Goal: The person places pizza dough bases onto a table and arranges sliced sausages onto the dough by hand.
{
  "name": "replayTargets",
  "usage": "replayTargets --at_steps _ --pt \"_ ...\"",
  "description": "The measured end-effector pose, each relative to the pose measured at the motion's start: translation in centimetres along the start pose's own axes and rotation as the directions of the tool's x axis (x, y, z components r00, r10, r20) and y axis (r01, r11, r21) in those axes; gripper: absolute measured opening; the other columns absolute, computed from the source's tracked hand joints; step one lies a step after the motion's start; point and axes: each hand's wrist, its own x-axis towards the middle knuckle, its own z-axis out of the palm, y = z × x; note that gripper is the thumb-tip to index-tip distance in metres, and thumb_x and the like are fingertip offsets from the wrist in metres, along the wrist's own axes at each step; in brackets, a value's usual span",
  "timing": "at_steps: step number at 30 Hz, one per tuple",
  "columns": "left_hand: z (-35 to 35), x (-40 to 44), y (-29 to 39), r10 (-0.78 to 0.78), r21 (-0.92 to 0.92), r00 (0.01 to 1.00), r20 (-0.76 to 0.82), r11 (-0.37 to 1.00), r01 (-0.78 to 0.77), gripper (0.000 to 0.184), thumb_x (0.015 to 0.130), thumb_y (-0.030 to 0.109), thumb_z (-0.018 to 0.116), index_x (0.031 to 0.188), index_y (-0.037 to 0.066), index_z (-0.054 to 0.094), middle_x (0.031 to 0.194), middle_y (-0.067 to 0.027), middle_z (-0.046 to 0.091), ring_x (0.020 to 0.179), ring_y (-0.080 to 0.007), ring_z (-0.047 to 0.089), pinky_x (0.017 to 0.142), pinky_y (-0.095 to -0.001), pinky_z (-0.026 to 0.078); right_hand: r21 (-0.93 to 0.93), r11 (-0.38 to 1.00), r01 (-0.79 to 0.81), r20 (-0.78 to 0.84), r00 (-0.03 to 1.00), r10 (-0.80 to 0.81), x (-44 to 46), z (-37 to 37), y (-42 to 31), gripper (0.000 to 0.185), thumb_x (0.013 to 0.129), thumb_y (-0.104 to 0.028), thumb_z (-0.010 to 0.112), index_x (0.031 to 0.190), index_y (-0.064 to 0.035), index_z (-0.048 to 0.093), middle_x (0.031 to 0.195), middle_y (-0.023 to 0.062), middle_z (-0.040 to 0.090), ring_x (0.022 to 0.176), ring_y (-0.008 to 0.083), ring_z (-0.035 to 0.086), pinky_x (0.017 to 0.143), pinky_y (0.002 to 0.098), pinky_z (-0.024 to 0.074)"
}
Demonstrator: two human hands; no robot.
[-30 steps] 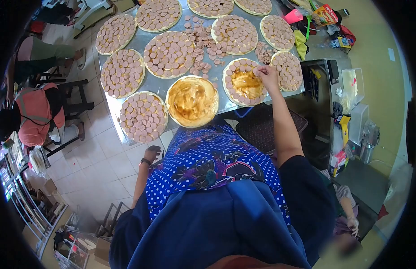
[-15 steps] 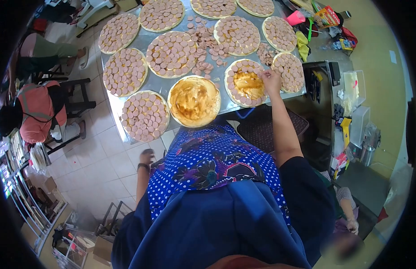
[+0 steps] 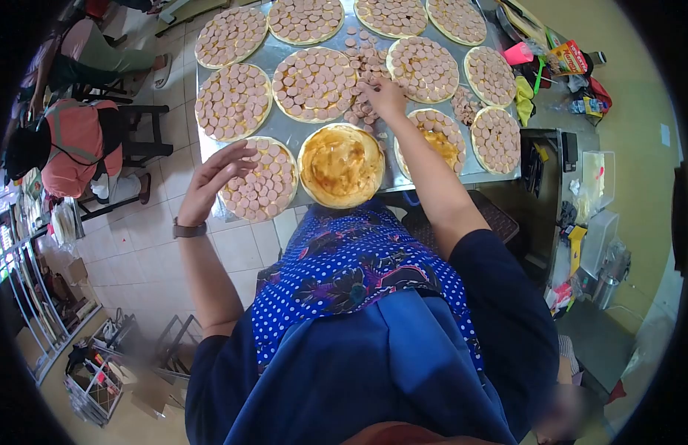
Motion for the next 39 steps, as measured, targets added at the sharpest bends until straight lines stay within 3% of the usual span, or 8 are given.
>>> replayTargets --at_steps 6,9,11,16,23,29,32,39 --pt "-3.6 -3.0 -5.6 0.086 0.129 0.855 -0.512 0.991 -0.022 0.031 0.088 0.014 0.052 0.116 0.0 0.051 0.111 -0.0099 0.056 0.1 -0.0164 0.055 0.084 -0.0281 0.042 -0.055 0.997 -0.052 0.05 0.997 0.055 1.5 1.1 2.3 0.026 0.064 -0.026 0.072 0.077 -0.0057 0.062 0.073 0.0088 0.063 0.069 0.0252 0.06 0.067 0.0343 0.0475" --pt "-5.9 -6.2 -6.8 0.091 0.17 0.728 -0.679 0.985 0.036 0.031 0.089 0.018 0.051 0.114 0.0 0.052 0.11 -0.009 0.057 0.099 -0.0173 0.055 0.084 -0.0281 0.043 0.233 0.972 0.005 0.08 0.997 -0.025 1.8 0.2 5.0 0.023 0.065 -0.021 0.072 0.079 -0.005 0.063 0.075 0.0062 0.062 0.067 0.0188 0.059 0.064 0.0306 0.0474" --pt "-7.0 -8.1 -8.0 0.074 0.163 0.631 -0.772 0.983 0.084 0.032 0.089 0.02 0.05 0.114 0.0 0.053 0.109 -0.0093 0.057 0.1 -0.0183 0.054 0.085 -0.0307 0.042 0.568 0.802 -0.183 0.185 0.978 0.093 0.4 -2.5 4.4 0.018 0.07 -0.014 0.068 0.085 -0.0056 0.065 0.076 0.0043 0.061 0.065 0.0117 0.057 0.06 0.0245 0.0462" --pt "-11.1 -13.1 -15.6 -0.06 0.061 0.479 -0.876 0.971 0.233 0.026 0.087 0.019 0.054 0.109 0.007 0.056 0.104 -0.0051 0.061 0.092 -0.0151 0.058 0.075 -0.0278 0.044 0.634 0.7 -0.329 0.283 0.941 0.186 -3.2 -12.8 7.8 0.02 0.079 -0.008 0.062 0.097 0.0001 0.061 0.082 0.0028 0.061 0.066 0.0088 0.056 0.055 0.0211 0.0452" --pt "-12.0 -16.2 -26.8 -0.343 -0.129 0.466 -0.815 0.893 0.431 0.027 0.083 0.021 0.056 0.107 0.01 0.057 0.098 -0.0039 0.062 0.088 -0.0161 0.059 0.07 -0.0312 0.044 0.424 0.781 -0.459 0.241 0.888 0.391 -8.0 -17.0 16.7 0.017 0.079 -0.01 0.064 0.092 0.0002 0.062 0.075 0.002 0.06 0.064 0.0087 0.054 0.06 0.0215 0.0447" --pt "-9.7 -15.0 -30.3 -0.639 -0.26 0.437 -0.633 0.707 0.657 0.034 0.08 0.023 0.054 0.112 0.008 0.054 0.095 -0.0052 0.062 0.081 -0.0171 0.059 0.058 -0.0298 0.042 -0.028 0.993 -0.116 -0.135 0.985 0.111 -8.6 -15.2 17.5 0.015 0.072 -0.009 0.068 0.084 0.0002 0.067 0.074 0.003 0.062 0.065 0.0096 0.055 0.063 0.0232 0.0449" --pt "-8.3 -14.5 -30.7 -0.654 -0.196 0.47 -0.593 0.683 0.704 0.036 0.08 0.025 0.056 0.112 0.008 0.054 0.095 -0.0056 0.062 0.08 -0.0175 0.06 0.057 -0.0291 0.042 0.328 0.907 -0.263 -0.084 0.949 0.305 -9.1 -16.1 16.7 0.016 0.072 -0.008 0.068 0.085 -0.0006 0.067 0.073 0.0029 0.061 0.064 0.0094 0.054 0.063 0.0226 0.0445" --pt "-7.3 -14.0 -34.5 -0.676 -0.141 0.551 -0.488 0.684 0.715 0.036 0.081 0.026 0.055 0.112 0.008 0.055 0.095 -0.0061 0.062 0.079 -0.0171 0.061 0.055 -0.0303 0.043 0.217 0.954 -0.207 -0.044 0.974 0.222 -10.8 -15.5 19.0 0.012 0.069 -0.009 0.069 0.077 -0.0007 0.065 0.067 0.0027 0.059 0.062 0.0084 0.053 0.056 0.0225 0.0436"
